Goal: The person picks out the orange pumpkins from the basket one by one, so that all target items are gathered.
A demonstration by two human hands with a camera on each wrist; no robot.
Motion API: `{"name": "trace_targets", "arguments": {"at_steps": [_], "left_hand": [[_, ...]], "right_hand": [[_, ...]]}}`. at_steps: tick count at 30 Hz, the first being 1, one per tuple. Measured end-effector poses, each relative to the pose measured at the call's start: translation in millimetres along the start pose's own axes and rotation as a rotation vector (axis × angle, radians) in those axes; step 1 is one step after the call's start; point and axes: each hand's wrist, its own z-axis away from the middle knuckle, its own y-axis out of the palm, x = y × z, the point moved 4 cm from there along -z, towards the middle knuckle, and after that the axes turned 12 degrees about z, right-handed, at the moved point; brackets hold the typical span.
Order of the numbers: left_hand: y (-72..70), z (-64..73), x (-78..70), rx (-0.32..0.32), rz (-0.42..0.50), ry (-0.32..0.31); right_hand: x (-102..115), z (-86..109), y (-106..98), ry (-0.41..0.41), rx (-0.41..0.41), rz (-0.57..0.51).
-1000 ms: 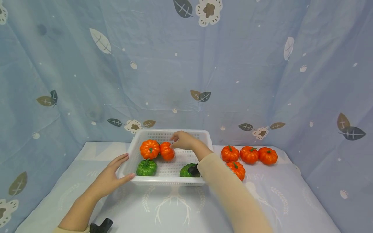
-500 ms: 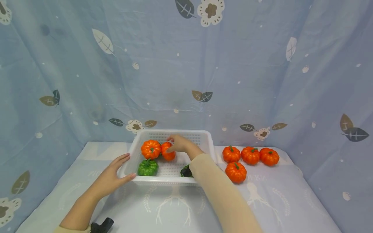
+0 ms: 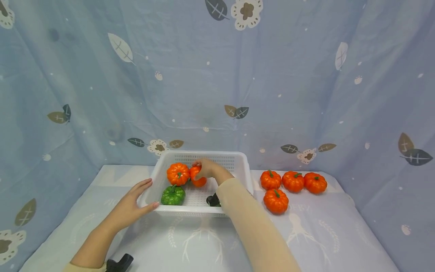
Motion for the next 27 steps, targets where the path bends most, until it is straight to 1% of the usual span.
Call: {"name": "trace_targets", "arguments": {"at_steps": [2, 8, 14, 17, 20, 24, 27], "left_hand": [[-0.4, 0.1, -0.6, 0.001, 0.003, -0.001], [-0.9, 0.5, -1.8, 0.000, 0.004, 0.000], [-1.0, -0.1, -2.5, -0.004, 0.005, 0.009], [-1.0, -0.1, -2.0, -0.004, 0.000, 0.007], [-0.4, -0.2, -1.2, -0.003, -0.001, 0.002], [0.6, -0.2, -0.9, -0.002, -0.002, -0.005], [0.7, -0.1, -1.5, -0.001, -0.004, -0.006]], "right_hand": [[-0.6, 2.0, -1.8, 0.010, -0.003, 0.009], [-2.8, 6.7, -7.9, 0.034, -0.002, -0.027], [-2.9, 18.5, -24.9, 0.052, -0.001, -0.027], [-0.4, 29.9, -36.8, 0.050, -0.006, 0.000], [2.9, 45.2, -48.8, 0.035, -0.009, 0.045], [6.0, 65.5, -62.5, 0.019, -0.005, 0.077], [6.4, 79.2, -71.4, 0.006, -0.024, 0.097]]}}
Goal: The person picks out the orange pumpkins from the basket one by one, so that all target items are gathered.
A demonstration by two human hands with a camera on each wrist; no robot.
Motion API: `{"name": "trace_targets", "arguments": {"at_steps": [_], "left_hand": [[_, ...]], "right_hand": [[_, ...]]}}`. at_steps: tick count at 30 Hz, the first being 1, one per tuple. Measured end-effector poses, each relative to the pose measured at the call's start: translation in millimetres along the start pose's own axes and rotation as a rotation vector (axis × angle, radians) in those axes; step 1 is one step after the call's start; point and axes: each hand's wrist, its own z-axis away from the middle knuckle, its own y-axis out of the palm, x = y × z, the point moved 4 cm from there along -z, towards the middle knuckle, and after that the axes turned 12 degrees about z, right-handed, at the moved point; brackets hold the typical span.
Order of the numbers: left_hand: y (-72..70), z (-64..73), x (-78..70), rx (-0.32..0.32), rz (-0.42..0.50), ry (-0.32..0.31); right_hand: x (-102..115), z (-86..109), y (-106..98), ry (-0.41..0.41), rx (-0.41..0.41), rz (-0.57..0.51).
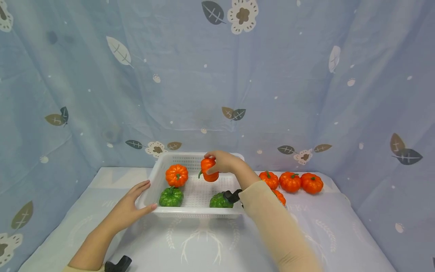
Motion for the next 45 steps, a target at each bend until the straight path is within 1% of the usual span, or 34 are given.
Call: {"name": "trace_targets", "arguments": {"at_steps": [2, 7, 13, 21, 25, 32, 36, 41, 45], "left_hand": [[-0.1, 0.3, 0.1, 0.001, -0.002, -0.004], [-0.1, 0.4, -0.2, 0.004, -0.003, -0.003], [0.2, -0.9, 0.7, -0.001, -0.011, 0.002], [1.1, 1.3, 2.7, -0.003, -0.011, -0.001], [0.7, 1.4, 2.2, -0.001, -0.003, -0.005], [0.4, 0.8, 0.3, 0.003, 0.001, -0.004], [0.7, 0.1, 0.1, -0.001, -0.006, 0.007], [0.4, 0.2, 0.6, -0.002, -0.007, 0.002], [0.5, 0.6, 0.2, 0.000, -0.009, -0.003]], "right_hand": [[-1.0, 8.8, -5.1, -0.012, -0.016, -0.006], [-4.2, 35.5, -16.2, -0.037, -0.043, -0.078], [-16.2, 65.7, -24.4, -0.046, -0.100, -0.073], [-40.4, 99.9, -23.4, 0.005, -0.150, -0.078], [-52.2, 116.5, -24.3, 0.003, -0.173, -0.074], [-79.4, 146.7, -26.1, -0.006, -0.241, -0.042], [-96.4, 162.8, -24.0, 0.011, -0.256, -0.038], [-116.7, 181.7, -22.3, 0.047, -0.274, -0.049], [-130.2, 194.8, -23.3, 0.051, -0.292, -0.033]]}}
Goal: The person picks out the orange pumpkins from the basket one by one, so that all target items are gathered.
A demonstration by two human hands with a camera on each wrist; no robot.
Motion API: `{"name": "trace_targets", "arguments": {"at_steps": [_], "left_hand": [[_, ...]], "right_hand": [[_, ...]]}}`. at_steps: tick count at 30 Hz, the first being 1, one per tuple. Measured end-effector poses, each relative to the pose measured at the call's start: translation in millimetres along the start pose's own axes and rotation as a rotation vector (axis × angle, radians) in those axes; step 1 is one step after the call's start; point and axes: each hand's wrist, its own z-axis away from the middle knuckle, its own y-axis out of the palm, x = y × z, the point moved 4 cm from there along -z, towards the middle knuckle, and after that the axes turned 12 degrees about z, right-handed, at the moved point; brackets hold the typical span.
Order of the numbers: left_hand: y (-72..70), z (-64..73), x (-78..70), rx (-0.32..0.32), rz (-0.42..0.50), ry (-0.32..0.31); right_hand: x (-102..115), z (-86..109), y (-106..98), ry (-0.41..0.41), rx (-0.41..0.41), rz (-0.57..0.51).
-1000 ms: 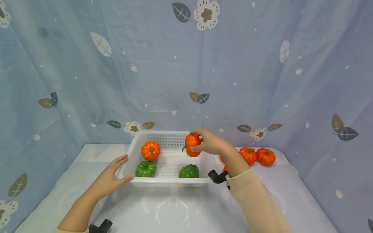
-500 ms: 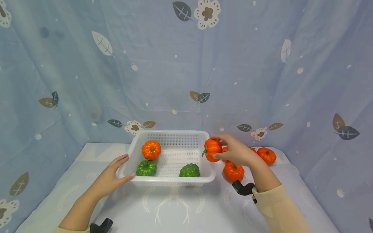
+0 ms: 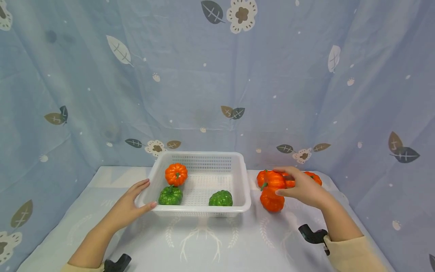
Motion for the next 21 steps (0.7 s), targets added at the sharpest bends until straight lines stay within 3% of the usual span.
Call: {"name": "trace_targets", "arguments": {"at_steps": [8, 15, 21], "left_hand": [[0.0, -0.9, -0.1, 0.012, -0.003, -0.011], [-0.3, -1.7, 1.1, 0.010, -0.003, -0.006], [0.5, -1.5, 1.9, 0.009, -0.002, -0.004]], "right_hand": [[-28.5, 19.4, -3.7, 0.006, -0.038, -0.007], [-59.3, 38.9, 3.0, 0.159, 0.003, 0.006], [-85.4, 45.6, 12.9, 0.213, -0.002, 0.007]]}}
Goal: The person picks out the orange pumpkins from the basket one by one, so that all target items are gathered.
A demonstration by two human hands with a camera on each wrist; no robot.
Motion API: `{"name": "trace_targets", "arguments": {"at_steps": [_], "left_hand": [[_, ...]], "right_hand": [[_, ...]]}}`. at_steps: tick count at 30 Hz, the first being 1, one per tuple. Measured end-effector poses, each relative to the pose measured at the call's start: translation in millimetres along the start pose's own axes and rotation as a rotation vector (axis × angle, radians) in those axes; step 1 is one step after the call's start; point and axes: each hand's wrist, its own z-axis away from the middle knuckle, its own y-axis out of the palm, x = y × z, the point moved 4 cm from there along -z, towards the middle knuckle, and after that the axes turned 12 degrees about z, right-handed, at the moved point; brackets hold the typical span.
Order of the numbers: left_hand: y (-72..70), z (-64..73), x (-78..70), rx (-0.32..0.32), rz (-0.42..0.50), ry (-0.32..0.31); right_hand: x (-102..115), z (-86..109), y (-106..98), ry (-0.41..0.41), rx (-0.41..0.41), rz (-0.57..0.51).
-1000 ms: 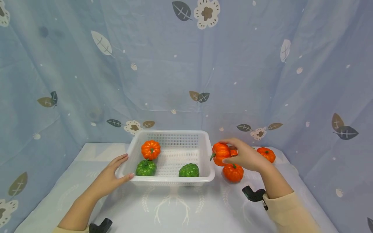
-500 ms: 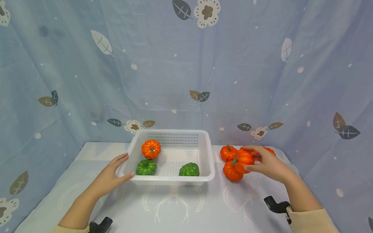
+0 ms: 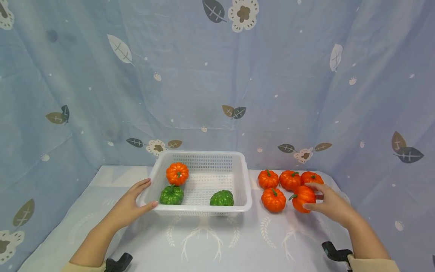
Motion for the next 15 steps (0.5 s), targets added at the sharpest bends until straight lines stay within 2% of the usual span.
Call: {"name": "trace_targets", "arguments": {"at_steps": [4, 11, 15], "left_hand": [[0.1, 0.5, 0.1, -0.004, 0.003, -0.005], [-0.5, 0.5, -2.8, 0.001, 0.004, -0.009], [-1.0, 0.1, -3.5, 0.002, 0.005, -0.012]], "right_hand": [[-10.5, -3.6, 5.3, 0.037, -0.015, 0.035], [-23.4, -12.2, 14.8, 0.053, -0.035, -0.022], [-30.5, -16.1, 19.4, 0.088, -0.023, -0.032]]}}
